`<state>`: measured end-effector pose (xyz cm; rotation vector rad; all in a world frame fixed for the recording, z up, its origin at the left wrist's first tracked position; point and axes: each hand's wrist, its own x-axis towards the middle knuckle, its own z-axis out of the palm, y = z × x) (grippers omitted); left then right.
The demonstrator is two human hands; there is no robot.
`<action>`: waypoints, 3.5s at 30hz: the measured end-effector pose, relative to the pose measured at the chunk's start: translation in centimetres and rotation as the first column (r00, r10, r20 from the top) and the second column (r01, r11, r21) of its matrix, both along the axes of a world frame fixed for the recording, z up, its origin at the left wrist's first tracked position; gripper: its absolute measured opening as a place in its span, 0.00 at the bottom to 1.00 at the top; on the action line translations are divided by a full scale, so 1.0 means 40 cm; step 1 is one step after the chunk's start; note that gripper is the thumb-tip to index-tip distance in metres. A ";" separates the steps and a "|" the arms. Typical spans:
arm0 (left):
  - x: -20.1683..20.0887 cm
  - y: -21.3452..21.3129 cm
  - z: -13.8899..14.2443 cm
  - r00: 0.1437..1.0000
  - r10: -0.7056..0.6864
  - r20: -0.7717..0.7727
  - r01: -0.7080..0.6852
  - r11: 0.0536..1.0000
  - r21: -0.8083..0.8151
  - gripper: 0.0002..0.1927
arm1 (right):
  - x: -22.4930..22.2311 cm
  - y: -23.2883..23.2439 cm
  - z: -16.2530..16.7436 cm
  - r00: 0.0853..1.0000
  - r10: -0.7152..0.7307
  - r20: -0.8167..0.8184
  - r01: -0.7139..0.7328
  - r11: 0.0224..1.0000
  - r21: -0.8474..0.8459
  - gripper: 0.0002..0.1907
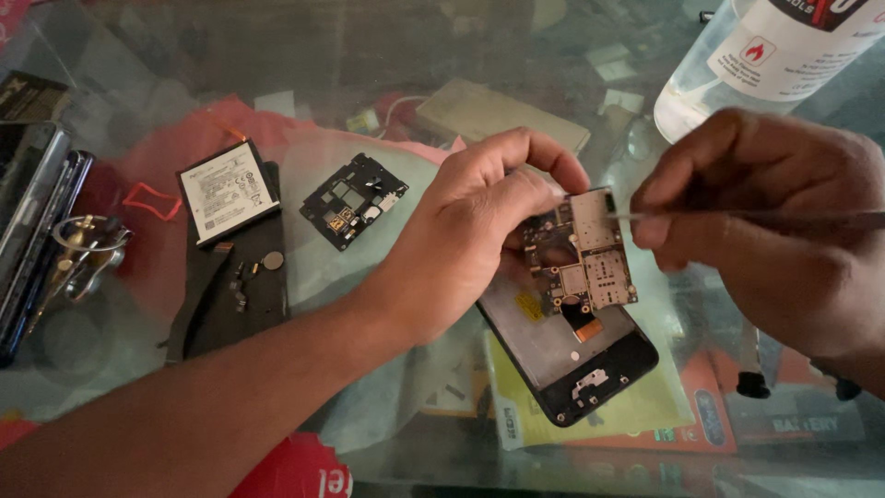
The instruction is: The person repairs a disassembled smartphone at a glass work table. They hold the phone's midframe and motherboard with one hand and use a metal pry tool with the other to pry, lift, and work on components on the board, repositioning the phone repeatedly to reach different edges and connectors.
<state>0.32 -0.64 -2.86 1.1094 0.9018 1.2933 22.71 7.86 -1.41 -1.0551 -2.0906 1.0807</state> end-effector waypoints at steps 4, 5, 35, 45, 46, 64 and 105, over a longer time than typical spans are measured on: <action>0.001 -0.007 0.007 0.989 -0.011 -0.150 0.011 1.000 0.002 0.17 | -0.013 -0.011 0.011 0.988 0.083 -0.130 -0.075 0.995 0.060 0.05; 0.002 -0.012 0.008 0.983 -0.019 -0.184 0.030 0.998 0.056 0.21 | -0.014 -0.012 0.013 0.977 0.114 -0.182 -0.103 0.992 0.070 0.06; 0.013 -0.021 0.015 0.959 -0.017 -0.282 0.040 0.996 0.077 0.21 | 0.004 -0.017 0.005 0.981 0.180 -0.075 -0.168 0.976 0.137 0.07; 0.012 -0.020 0.009 0.962 -0.042 -0.270 0.068 0.994 0.087 0.22 | 0.005 -0.021 0.008 0.988 0.155 -0.027 -0.154 0.987 0.041 0.08; 0.013 -0.021 0.010 0.962 -0.047 -0.268 0.071 0.994 0.083 0.22 | 0.006 -0.021 0.008 0.985 0.165 -0.046 -0.164 0.986 0.020 0.08; 0.014 -0.022 0.013 0.967 -0.048 -0.250 0.069 0.995 0.075 0.21 | -0.009 -0.028 0.010 0.997 0.056 0.051 -0.058 0.997 0.047 0.06; 0.019 -0.026 0.009 0.978 -0.048 -0.201 0.065 0.995 0.079 0.21 | -0.018 -0.023 0.016 0.981 0.068 0.179 -0.103 0.977 0.189 0.05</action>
